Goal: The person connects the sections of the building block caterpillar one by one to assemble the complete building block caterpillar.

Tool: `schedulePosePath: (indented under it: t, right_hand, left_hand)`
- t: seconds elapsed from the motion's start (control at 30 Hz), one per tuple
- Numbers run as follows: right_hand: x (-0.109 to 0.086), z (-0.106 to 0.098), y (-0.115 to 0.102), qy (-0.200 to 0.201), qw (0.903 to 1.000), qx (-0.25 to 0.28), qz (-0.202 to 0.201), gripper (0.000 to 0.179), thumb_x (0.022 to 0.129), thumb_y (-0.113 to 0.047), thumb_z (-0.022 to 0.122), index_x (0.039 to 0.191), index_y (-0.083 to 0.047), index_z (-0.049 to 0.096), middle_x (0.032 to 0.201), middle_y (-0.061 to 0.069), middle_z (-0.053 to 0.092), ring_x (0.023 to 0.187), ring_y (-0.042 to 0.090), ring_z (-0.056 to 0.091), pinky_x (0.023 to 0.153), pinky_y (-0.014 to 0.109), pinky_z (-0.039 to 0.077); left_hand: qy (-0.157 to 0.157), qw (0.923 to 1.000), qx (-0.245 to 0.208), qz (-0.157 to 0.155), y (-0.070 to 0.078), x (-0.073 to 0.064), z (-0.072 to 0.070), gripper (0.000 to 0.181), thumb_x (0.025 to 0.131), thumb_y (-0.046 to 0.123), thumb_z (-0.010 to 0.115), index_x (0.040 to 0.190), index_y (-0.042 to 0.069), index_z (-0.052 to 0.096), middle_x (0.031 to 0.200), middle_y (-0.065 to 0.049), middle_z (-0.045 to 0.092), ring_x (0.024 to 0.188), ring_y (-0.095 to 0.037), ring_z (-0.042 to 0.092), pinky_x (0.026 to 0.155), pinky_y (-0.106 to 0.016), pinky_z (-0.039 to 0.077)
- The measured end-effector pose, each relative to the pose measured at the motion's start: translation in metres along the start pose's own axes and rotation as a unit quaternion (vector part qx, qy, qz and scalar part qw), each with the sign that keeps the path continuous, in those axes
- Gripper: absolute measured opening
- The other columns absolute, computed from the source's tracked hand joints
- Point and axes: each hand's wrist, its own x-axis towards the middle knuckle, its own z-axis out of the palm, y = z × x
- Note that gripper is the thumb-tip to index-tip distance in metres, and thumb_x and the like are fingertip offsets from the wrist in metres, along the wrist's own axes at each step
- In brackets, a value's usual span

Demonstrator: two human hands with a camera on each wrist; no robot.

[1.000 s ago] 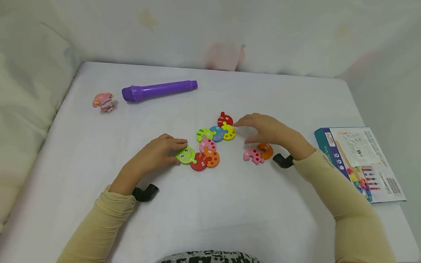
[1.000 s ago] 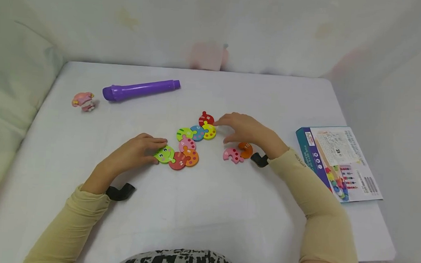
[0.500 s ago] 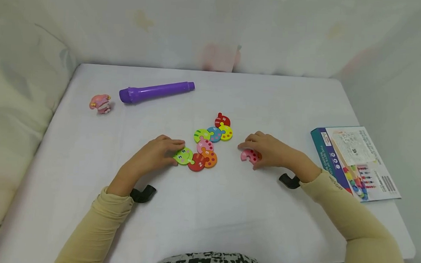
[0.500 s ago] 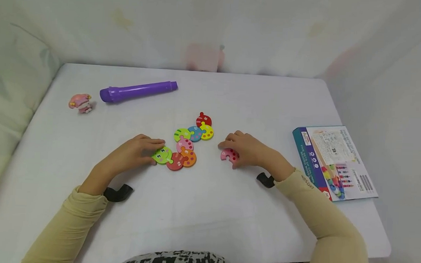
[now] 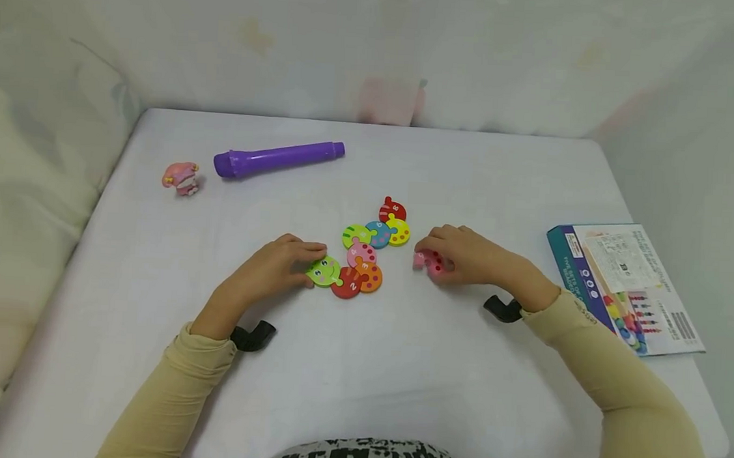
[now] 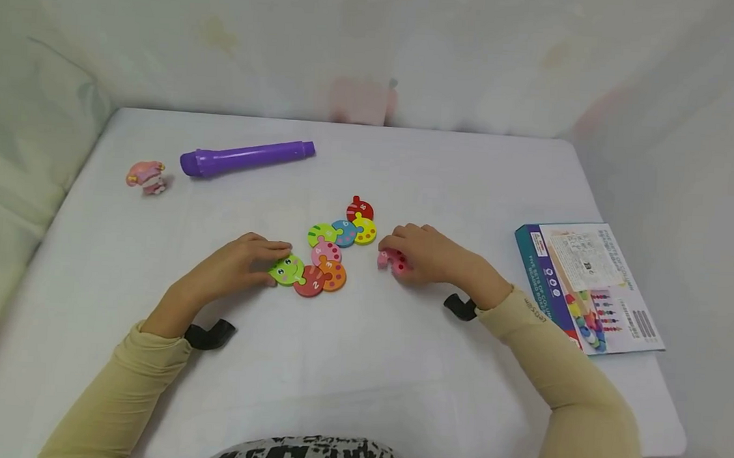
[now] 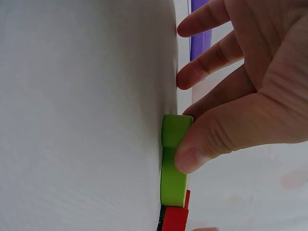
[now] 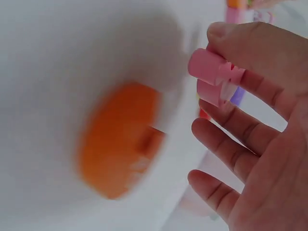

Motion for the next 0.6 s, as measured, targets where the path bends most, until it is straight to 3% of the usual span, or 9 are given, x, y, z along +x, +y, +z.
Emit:
schedulePosePath:
  t: [0.3,0.47,0.6]
  right_hand:
    - [0.043,-0.040,0.014,0.037,0.9989,-0.027,0.003,0.047,0.080,-0.016,0.071,0.124,-0.018,0.055,0.111,0.004,0.056,0.098,0.020,0.048,0.080,0.038,0.043]
    - [0.068,-0.050,0.020,0.044,0.9985,-0.030,0.010,0.047,0.080,-0.013,0.070,0.124,-0.018,0.056,0.110,0.007,0.056,0.099,0.022,0.049,0.079,0.040,0.043]
    - [0.088,-0.049,0.024,0.025,0.9989,-0.030,0.027,0.046,0.082,-0.012,0.069,0.125,-0.018,0.056,0.115,0.007,0.054,0.104,0.023,0.048,0.084,0.042,0.042]
  left_hand:
    - [0.006,0.9999,-0.005,0.008,-0.001,0.000,0.001,0.058,0.074,0.022,0.077,0.127,0.010,0.057,0.133,-0.001,0.052,0.116,-0.024,0.046,0.097,-0.042,0.039]
    - [0.007,0.9999,-0.007,0.009,-0.001,0.000,0.002,0.058,0.074,0.021,0.077,0.127,0.010,0.057,0.133,-0.001,0.052,0.115,-0.023,0.046,0.096,-0.041,0.040]
    - [0.008,0.9999,-0.004,0.005,0.000,-0.001,0.001,0.058,0.073,0.021,0.078,0.127,0.010,0.057,0.133,0.000,0.052,0.115,-0.023,0.046,0.096,-0.041,0.040]
